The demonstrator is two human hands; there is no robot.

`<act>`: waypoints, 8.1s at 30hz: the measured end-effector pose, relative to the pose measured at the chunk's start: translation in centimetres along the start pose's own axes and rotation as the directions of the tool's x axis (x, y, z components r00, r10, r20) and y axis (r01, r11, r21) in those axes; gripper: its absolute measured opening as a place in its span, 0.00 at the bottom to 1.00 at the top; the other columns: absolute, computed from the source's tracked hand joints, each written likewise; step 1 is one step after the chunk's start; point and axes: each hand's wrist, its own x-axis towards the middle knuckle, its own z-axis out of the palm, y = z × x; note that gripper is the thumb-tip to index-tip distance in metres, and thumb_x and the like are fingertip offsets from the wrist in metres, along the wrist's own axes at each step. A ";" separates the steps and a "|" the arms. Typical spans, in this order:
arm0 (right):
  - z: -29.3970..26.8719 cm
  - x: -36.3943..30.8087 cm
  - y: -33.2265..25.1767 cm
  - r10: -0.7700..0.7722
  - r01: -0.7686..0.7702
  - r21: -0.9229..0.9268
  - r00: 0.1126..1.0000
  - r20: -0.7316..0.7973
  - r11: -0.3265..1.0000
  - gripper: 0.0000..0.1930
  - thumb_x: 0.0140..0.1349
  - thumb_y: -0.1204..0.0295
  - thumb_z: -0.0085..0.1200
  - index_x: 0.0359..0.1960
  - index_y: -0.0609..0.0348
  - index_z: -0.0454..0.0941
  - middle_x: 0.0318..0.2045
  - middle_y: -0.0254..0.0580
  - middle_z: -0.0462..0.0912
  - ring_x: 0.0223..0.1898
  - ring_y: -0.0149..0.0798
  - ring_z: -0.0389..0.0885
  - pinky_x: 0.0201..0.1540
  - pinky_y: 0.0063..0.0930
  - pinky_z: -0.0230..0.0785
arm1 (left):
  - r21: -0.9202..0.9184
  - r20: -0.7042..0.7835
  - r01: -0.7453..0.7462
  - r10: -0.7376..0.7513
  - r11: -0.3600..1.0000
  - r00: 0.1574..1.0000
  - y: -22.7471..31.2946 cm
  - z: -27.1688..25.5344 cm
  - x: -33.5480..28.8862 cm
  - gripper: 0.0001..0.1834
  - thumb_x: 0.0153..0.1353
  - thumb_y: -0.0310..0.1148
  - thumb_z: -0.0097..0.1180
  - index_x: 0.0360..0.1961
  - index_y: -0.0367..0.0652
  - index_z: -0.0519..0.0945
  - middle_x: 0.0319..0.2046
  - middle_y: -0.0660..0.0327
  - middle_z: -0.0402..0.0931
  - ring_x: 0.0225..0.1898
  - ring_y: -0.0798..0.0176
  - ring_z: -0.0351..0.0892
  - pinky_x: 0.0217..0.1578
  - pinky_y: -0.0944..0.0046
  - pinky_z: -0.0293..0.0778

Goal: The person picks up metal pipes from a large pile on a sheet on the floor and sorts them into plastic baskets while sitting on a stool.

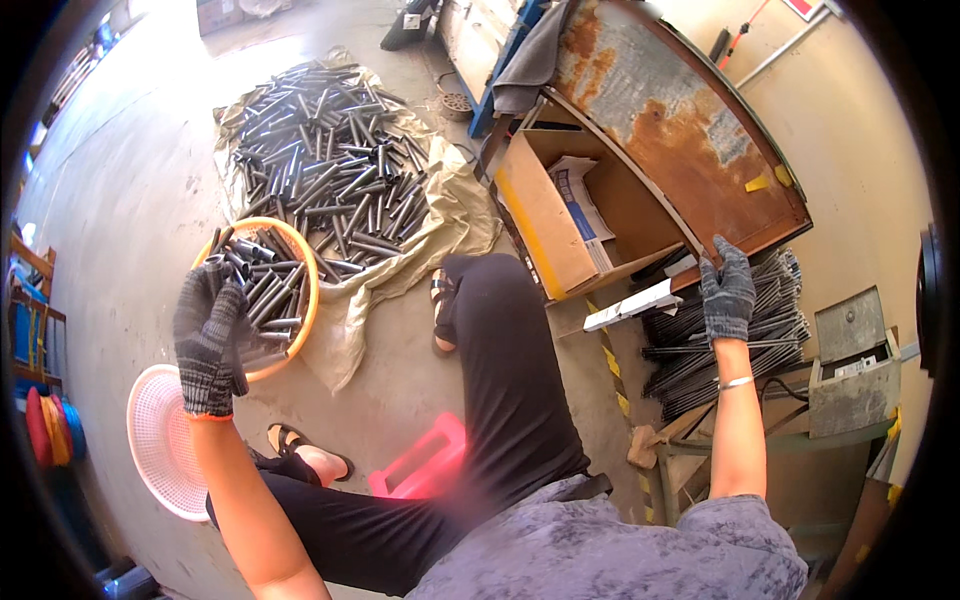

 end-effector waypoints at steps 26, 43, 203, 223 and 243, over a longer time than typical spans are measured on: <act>11.5 1.6 -39.4 -0.710 -0.304 0.930 0.607 0.356 0.206 0.37 0.47 0.81 0.66 0.60 0.59 0.63 0.45 0.31 0.73 0.45 0.26 0.71 0.52 0.22 0.67 | 0.339 0.200 -0.297 0.241 0.893 0.950 0.2 -0.2 0.5 0.14 0.50 0.27 0.65 0.39 0.36 0.79 0.31 0.57 0.79 0.32 0.65 0.77 0.37 0.64 0.74; 21.8 2.3 -41.2 -0.835 -0.278 0.950 0.481 0.266 0.142 0.09 0.62 0.71 0.52 0.39 0.64 0.78 0.28 0.41 0.81 0.31 0.33 0.79 0.35 0.25 0.72 | -0.283 0.357 0.209 -0.099 0.936 0.929 -0.3 2.2 0.4 0.37 0.55 0.22 0.58 0.64 0.44 0.57 0.37 0.65 0.72 0.36 0.75 0.70 0.36 0.73 0.71; 26.9 5.7 -38.1 -0.859 0.012 0.968 0.465 0.215 0.250 0.15 0.58 0.75 0.56 0.47 0.56 0.73 0.43 0.37 0.75 0.45 0.32 0.72 0.50 0.26 0.66 | -0.181 0.080 0.274 -0.263 0.945 0.961 -3.9 1.4 1.1 0.12 0.60 0.34 0.55 0.41 0.36 0.77 0.29 0.60 0.76 0.23 0.65 0.77 0.27 0.66 0.78; 17.7 5.2 -40.8 -0.814 -0.894 0.098 0.439 0.380 -0.436 0.12 0.65 0.60 0.50 0.31 0.56 0.72 0.22 0.30 0.71 0.19 0.23 0.67 0.17 0.12 0.61 | -0.008 0.154 0.211 -0.207 0.978 0.966 -4.6 -1.2 0.7 0.18 0.56 0.28 0.61 0.47 0.37 0.75 0.39 0.61 0.77 0.42 0.68 0.75 0.47 0.68 0.72; 18.7 9.6 -34.5 -0.359 -0.910 0.230 0.354 0.864 -0.344 0.11 0.65 0.59 0.50 0.29 0.49 0.74 0.20 0.25 0.71 0.15 0.18 0.64 0.14 0.10 0.53 | 0.987 -0.062 0.138 -0.581 0.088 0.812 -36.1 1.4 1.8 0.09 0.58 0.32 0.47 0.35 0.41 0.76 0.36 0.43 0.78 0.41 0.42 0.77 0.42 0.49 0.72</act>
